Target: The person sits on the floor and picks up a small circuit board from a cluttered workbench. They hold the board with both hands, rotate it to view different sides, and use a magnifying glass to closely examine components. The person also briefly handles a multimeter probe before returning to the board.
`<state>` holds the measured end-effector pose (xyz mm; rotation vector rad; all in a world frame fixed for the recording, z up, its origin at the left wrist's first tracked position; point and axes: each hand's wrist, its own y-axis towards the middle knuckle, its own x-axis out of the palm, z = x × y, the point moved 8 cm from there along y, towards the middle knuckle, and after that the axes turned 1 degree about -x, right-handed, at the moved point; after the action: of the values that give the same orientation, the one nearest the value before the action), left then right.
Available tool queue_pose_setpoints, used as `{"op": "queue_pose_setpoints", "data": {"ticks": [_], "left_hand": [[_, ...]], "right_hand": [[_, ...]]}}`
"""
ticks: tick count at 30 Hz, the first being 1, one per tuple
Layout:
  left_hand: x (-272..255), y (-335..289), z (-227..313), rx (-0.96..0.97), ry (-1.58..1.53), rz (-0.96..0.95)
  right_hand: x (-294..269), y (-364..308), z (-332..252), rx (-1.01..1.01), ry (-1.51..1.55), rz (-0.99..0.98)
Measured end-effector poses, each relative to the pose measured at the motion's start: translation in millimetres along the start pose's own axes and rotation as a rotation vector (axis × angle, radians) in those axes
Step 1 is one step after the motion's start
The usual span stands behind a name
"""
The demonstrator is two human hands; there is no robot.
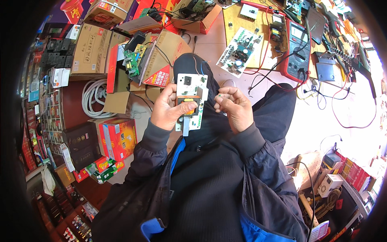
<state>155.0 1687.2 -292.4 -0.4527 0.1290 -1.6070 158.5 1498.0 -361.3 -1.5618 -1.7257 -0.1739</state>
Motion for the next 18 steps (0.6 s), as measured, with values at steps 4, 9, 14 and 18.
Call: {"op": "queue_pose_setpoints", "data": {"ticks": [4,9,14,18], "left_hand": [[0.1,-0.9,2.3,0.008,0.052,0.004],[-4.5,0.2,0.4,-0.007,-0.001,0.009],[-6.9,0.6,-0.4,-0.026,-0.025,0.014],[-6.5,0.2,0.8,-0.013,0.004,0.028]], "right_hand": [[-1.0,-0.5,1.1,0.002,-0.003,-0.001],[-1.5,-0.1,1.7,-0.003,-0.006,-0.006],[-0.7,0.1,1.3,-0.005,-0.014,-0.014],[0.9,0.1,0.9,-0.009,-0.004,-0.018]]}}
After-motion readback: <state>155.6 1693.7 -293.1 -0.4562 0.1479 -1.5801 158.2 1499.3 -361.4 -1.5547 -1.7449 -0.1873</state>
